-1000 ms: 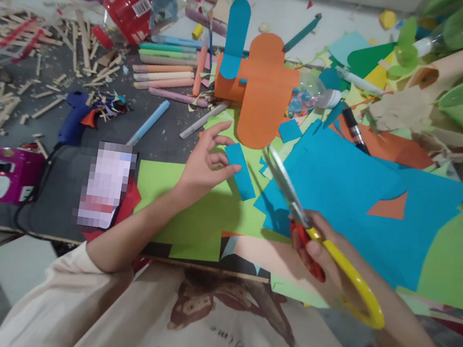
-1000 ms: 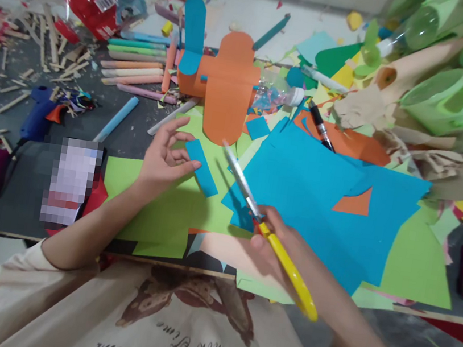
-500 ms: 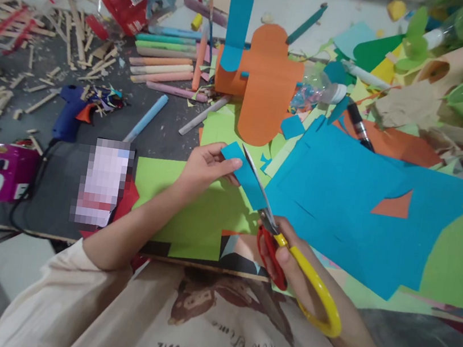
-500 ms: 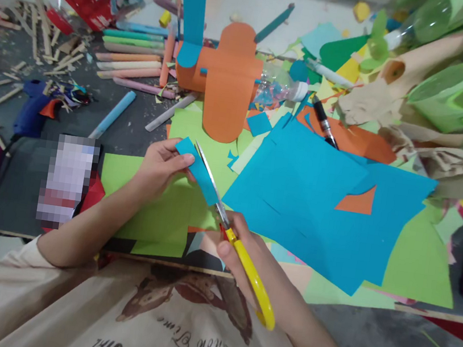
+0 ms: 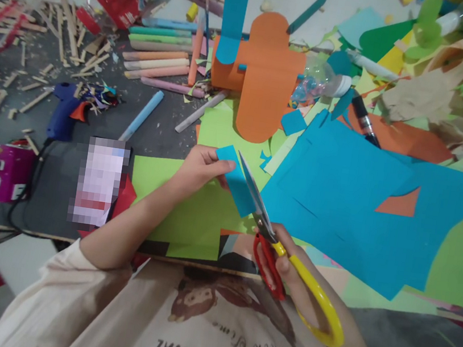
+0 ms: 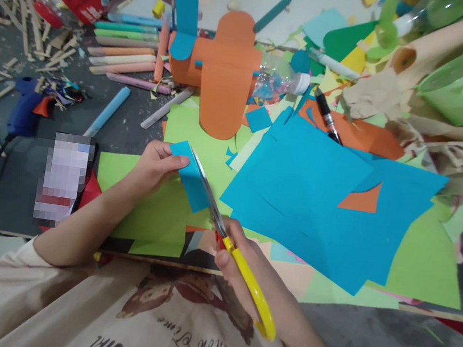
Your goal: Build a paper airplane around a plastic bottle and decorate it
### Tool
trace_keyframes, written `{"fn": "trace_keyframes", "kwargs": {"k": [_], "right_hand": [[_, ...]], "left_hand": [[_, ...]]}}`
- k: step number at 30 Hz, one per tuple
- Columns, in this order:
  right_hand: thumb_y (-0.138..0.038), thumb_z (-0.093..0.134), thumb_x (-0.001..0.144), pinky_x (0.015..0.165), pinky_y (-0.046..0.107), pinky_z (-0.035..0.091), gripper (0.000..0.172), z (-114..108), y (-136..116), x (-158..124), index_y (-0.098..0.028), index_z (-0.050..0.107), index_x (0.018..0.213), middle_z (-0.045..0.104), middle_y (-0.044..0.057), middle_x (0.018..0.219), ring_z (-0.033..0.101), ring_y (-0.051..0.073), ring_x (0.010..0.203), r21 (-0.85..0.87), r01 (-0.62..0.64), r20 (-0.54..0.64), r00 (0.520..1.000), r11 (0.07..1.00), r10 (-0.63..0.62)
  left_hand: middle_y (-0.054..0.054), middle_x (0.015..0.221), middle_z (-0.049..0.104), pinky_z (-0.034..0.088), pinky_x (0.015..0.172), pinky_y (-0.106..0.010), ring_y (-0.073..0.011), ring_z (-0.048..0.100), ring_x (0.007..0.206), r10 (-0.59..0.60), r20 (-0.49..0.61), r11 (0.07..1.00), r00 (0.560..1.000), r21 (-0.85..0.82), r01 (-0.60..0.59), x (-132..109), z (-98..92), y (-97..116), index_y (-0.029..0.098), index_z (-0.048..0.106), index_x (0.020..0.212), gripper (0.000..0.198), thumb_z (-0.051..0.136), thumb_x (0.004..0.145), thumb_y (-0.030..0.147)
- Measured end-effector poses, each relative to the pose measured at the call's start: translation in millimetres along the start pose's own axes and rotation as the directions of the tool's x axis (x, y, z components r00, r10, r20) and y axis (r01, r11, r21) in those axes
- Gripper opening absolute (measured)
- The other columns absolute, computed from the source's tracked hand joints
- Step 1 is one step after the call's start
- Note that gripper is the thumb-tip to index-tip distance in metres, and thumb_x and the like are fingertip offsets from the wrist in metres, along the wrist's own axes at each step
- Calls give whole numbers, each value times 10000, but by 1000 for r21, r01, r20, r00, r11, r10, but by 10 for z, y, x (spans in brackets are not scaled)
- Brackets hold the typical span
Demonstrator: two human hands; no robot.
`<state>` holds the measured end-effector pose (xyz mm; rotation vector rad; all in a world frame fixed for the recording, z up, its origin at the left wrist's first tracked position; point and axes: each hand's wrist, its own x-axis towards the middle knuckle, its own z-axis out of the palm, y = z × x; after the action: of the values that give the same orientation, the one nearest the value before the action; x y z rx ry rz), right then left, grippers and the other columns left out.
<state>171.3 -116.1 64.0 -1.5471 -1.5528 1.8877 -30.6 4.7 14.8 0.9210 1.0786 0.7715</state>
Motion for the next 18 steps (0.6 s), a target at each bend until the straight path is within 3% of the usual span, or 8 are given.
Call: {"fn": "trace_keyframes", "kwargs": {"k": [6,12,18], "right_hand": [[-738,388,817,557,301,447,561,37,-33,68,-232,481,1040,537,24,740,507,185,634,120,-85,-70,993,989,94],[-690,404,836,516,268,380,528,73,-25,83,-220,474,1066,497,-3,722,440,143,588,127,-101,-92,989,987,113],[-723,451,805,404,232,299,555,152,123,107,-245,478,1085,470,-26,677,387,101,487,271,-67,-104,990,960,99]], "left_hand": [[17,437,617,433,451,-187,-101,592,420,-21,-2,999,1000,45,21,-9,-8,5,146,610,490,221,718,606,301],[18,465,627,463,479,-212,-114,596,438,-50,-3,998,999,39,50,-9,0,3,147,620,511,212,718,590,317],[22,474,628,483,480,-219,-115,596,445,-56,17,998,998,7,56,-7,4,25,151,619,510,211,729,573,319]]}}
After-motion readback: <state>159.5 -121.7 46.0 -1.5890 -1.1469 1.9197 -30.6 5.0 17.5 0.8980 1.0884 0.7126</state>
